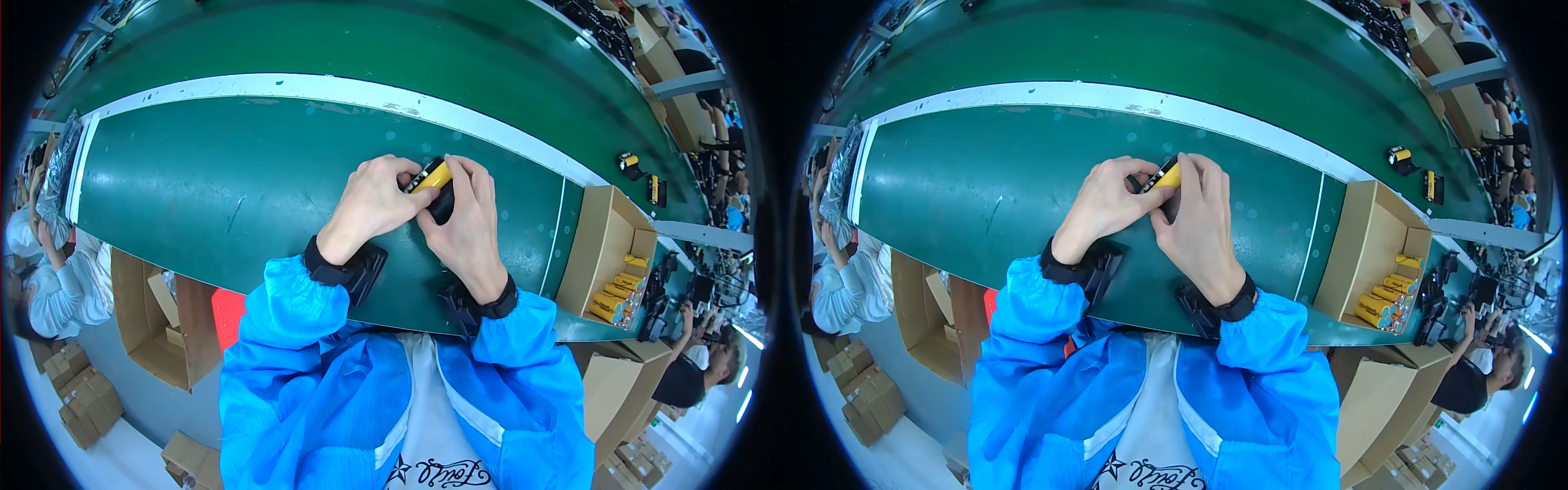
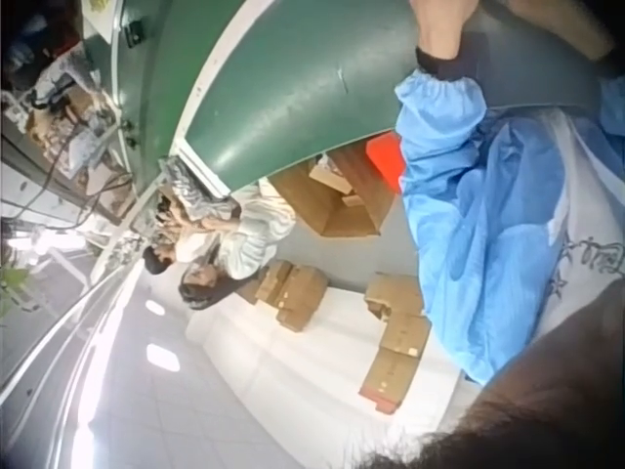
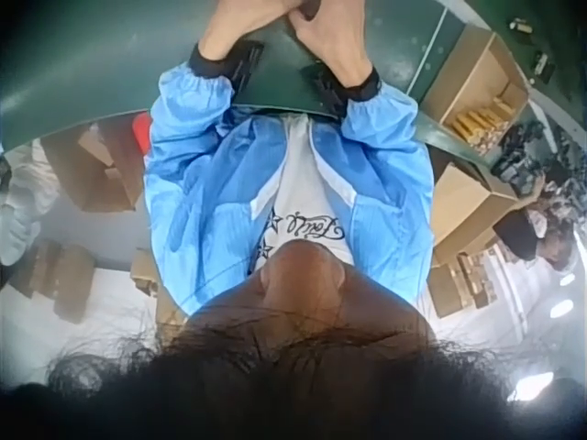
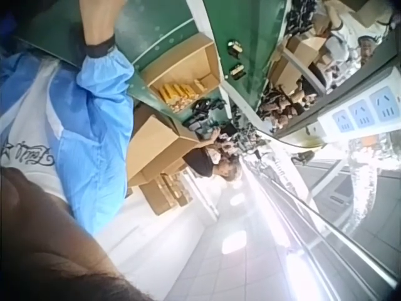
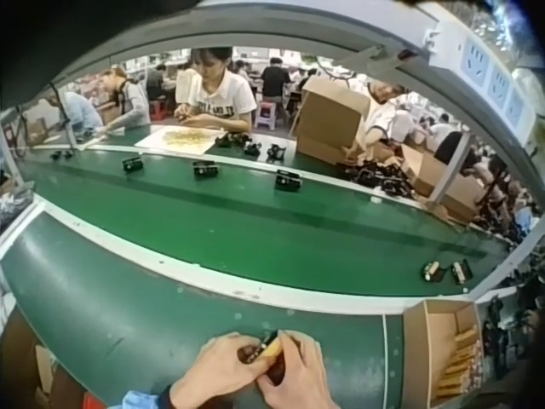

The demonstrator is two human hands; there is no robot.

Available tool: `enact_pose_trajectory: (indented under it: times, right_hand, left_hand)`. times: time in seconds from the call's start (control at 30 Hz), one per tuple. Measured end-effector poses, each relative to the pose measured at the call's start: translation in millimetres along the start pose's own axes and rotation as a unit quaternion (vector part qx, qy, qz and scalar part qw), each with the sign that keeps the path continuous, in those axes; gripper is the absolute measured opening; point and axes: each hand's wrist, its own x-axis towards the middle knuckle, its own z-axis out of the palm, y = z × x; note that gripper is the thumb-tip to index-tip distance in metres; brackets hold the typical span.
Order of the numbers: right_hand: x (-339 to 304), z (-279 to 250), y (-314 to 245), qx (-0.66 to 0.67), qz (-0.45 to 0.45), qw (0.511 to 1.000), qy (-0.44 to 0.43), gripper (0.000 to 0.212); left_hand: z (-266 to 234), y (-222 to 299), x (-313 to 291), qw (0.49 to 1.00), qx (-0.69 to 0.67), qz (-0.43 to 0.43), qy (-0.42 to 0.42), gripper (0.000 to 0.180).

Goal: The person picks up a battery case and a battery, connects the wires, and presses the battery into the case. They repeat this assembly process several times, taking components from the conveyor belt and a box.

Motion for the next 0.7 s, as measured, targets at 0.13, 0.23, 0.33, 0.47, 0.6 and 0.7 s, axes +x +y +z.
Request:
enact_pose_trajectory:
  times: [0.13, 0.23, 0.33, 0.47, 0.6, 0.7]
  right_hand:
    - [-5.7, -1.2, 4.3, 0.004, -0.019, 1.0, -0.002, 0.068]
    - [-3.4, -2.4, 4.9, -0.01, -0.031, 0.999, -0.004, 0.069]
    - [-3.9, -4.8, -0.9, -0.005, -0.02, 1.0, -0.013, 0.07]
    - [-6.6, -7.5, 0.7, 0.012, -0.02, 0.999, -0.029, 0.072]
    - [-12.4, -7.8, 10.1, 0.031, -0.051, 0.998, -0.029, 0.075]
    - [-14.7, -8.0, 12.0, 0.047, -0.071, 0.996, -0.03, 0.078]
  left_hand:
    - [6.4, 10.5, -7.1, 0.997, 0.069, 0.015, 0.023, 0.038]
    - [13.1, 10.2, -10.6, 0.996, 0.072, 0.027, 0.034, 0.038]
    - [15.5, 5.7, -10.8, 0.998, 0.046, 0.021, 0.037, 0.037]
    - [17.0, 5.5, -15.5, 0.999, 0.011, 0.012, 0.041, 0.036]
    - [28.2, 9.8, -25.3, 0.994, 0.048, 0.059, 0.072, 0.038]
    - [35.6, 6.0, -26.6, 0.99, 0.054, 0.082, 0.101, 0.04]
